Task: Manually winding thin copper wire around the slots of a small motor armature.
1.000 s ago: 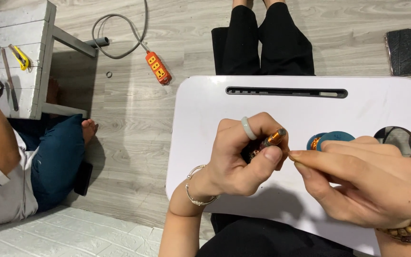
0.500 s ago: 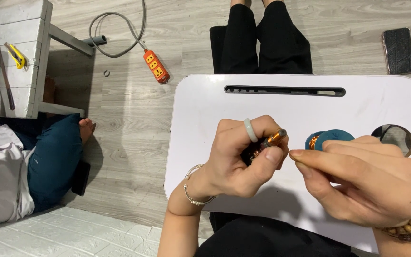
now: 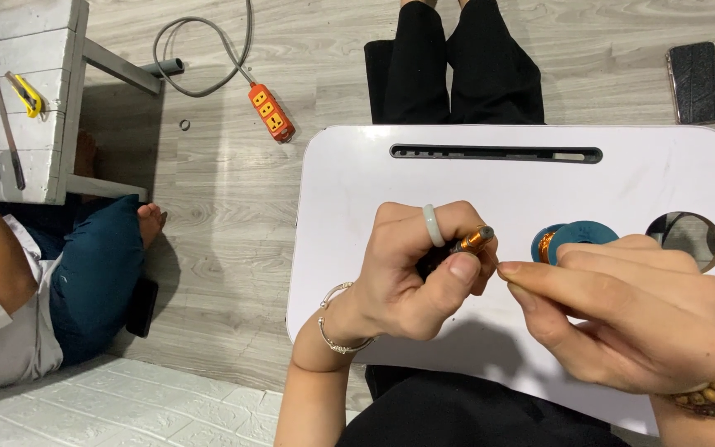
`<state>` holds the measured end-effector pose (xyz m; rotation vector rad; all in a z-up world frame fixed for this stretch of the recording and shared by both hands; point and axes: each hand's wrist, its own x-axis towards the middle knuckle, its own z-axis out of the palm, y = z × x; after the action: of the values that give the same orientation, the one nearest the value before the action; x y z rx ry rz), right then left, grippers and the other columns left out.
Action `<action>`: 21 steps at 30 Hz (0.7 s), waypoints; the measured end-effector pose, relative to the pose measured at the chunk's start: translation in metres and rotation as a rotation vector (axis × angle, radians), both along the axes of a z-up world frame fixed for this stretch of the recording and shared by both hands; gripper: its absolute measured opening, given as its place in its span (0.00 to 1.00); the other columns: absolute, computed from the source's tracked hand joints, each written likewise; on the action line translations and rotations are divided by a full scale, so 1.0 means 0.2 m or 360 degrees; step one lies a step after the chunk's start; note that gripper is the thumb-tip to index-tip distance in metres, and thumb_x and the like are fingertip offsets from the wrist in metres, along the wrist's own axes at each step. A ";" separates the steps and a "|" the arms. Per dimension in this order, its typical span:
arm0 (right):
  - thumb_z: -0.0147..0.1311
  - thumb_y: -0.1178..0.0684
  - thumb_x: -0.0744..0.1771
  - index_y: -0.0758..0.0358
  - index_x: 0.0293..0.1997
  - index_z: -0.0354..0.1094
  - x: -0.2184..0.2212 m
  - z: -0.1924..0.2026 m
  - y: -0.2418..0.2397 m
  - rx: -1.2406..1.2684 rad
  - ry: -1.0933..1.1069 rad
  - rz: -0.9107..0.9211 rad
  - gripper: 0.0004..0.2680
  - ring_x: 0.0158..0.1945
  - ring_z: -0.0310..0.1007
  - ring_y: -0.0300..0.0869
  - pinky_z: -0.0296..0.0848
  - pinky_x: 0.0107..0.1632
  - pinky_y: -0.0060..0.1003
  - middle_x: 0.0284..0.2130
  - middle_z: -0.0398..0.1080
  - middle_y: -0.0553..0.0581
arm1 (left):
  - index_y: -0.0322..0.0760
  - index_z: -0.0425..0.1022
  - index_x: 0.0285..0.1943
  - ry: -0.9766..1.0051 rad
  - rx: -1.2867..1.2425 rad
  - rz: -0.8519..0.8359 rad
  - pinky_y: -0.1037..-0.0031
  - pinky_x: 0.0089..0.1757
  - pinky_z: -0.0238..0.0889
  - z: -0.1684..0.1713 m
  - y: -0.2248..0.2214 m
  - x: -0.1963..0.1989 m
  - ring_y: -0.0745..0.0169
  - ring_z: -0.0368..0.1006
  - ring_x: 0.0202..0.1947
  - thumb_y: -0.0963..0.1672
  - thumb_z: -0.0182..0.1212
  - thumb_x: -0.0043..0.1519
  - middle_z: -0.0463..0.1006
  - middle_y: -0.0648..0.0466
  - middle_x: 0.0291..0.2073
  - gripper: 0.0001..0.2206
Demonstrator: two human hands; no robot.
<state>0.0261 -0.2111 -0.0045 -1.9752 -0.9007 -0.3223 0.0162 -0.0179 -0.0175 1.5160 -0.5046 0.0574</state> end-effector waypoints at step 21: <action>0.62 0.73 0.60 0.78 0.34 0.76 0.07 0.00 0.00 -0.0193 -0.0374 -0.0054 0.05 0.15 0.61 0.38 0.54 0.21 0.30 0.11 0.63 0.52 | 0.27 0.70 0.48 -0.0322 0.0776 0.0401 0.77 0.28 0.59 0.10 0.00 0.01 0.66 0.64 0.23 0.37 0.59 0.64 0.75 0.51 0.31 0.06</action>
<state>0.0391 -0.2102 -0.0049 -2.0955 -1.0572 -0.5389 0.0173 -0.0187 0.0022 2.0604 -0.5073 0.3044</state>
